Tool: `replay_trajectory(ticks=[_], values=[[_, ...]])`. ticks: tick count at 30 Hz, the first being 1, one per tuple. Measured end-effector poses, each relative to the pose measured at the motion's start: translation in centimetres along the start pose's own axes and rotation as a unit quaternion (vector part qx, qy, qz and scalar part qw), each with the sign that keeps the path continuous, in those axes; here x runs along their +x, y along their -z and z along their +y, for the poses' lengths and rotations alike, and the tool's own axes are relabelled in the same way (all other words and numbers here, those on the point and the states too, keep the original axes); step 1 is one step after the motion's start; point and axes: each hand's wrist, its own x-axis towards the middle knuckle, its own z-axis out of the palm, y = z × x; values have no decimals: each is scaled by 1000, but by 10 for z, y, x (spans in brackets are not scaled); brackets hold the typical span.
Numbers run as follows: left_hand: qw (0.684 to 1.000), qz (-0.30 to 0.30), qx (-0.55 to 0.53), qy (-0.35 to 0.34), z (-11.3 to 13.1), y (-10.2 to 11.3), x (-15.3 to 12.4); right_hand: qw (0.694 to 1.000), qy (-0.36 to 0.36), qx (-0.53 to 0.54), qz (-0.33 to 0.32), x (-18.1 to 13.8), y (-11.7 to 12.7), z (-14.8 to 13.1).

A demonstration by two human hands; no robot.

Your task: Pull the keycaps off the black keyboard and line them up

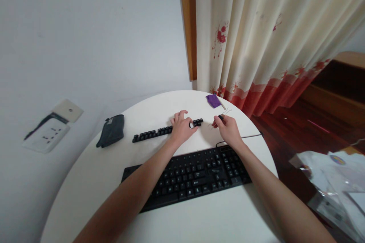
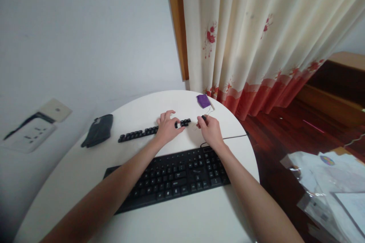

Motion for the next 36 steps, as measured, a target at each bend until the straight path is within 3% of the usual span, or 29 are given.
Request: replay_trajectory(ticks=[11, 17, 22, 28, 36], values=[[1000, 17, -19, -10, 2, 6, 0, 999, 23, -31, -27, 1, 8, -4], [999, 3, -18, -32, 7, 8, 0, 977, 91, -81, -176, -4, 30, -19], [999, 2, -31, -39, 7, 6, 0, 958, 69, -72, -268, -9, 42, -22], [991, 8, -81, -109, 9, 8, 0, 914, 52, -65, -397, -12, 51, -29], [984, 17, -119, -130, 8, 5, 0, 872, -13, -72, -485, -20, 49, -29]])
